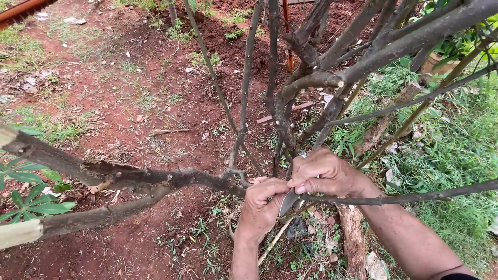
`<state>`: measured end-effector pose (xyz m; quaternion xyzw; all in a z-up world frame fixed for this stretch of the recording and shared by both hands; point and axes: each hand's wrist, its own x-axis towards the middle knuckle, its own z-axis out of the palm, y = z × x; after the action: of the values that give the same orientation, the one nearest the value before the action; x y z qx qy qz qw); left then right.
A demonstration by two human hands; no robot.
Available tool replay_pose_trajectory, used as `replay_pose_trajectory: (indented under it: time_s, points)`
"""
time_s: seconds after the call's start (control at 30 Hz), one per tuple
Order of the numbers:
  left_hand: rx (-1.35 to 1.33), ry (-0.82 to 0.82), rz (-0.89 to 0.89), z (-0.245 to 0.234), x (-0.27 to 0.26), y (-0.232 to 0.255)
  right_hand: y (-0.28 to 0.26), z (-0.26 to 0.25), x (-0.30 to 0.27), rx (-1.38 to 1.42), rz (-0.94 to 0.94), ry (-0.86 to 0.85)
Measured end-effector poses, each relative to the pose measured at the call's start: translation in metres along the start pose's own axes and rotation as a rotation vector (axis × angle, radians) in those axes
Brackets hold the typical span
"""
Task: The person uses a knife to make precise cuts on a tree branch and inserts a small scion into the cut. They then use pruning shears to trim another branch and repeat the cutting process with the knife on a different part of the tree.
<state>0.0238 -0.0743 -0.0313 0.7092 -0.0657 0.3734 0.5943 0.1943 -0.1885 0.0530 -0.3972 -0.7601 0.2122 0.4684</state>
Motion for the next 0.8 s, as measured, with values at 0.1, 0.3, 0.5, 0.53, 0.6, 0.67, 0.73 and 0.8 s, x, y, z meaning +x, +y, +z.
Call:
replay_pose_trajectory:
  time_s: [0.1,0.3,0.5,0.53,0.6,0.67,0.73,0.8]
  points:
    - [-0.001,-0.031,0.075,-0.001,0.002,-0.004,-0.004,0.002,-0.003,-0.042,0.008,0.037]
    - [0.089,-0.025,0.104,0.001,-0.001,-0.011,-0.022,-0.014,0.025,-0.158,0.037,-0.213]
    - [0.100,-0.015,0.099,0.002,0.000,-0.002,-0.034,-0.014,0.044,-0.131,0.095,-0.358]
    - [0.101,-0.009,0.100,0.002,-0.002,-0.004,-0.028,-0.014,0.039,-0.130,0.094,-0.364]
    - [0.136,0.003,0.007,0.002,-0.006,-0.008,-0.018,-0.013,0.028,0.037,0.156,-0.279]
    - [0.090,0.015,-0.005,0.005,-0.008,-0.010,-0.003,-0.009,0.009,0.076,0.146,-0.220]
    - [0.043,0.021,-0.023,0.006,-0.009,-0.011,0.008,-0.002,-0.005,0.118,0.138,-0.154]
    - [-0.011,0.014,-0.064,0.005,-0.008,-0.011,0.012,0.006,-0.015,0.335,0.130,0.011]
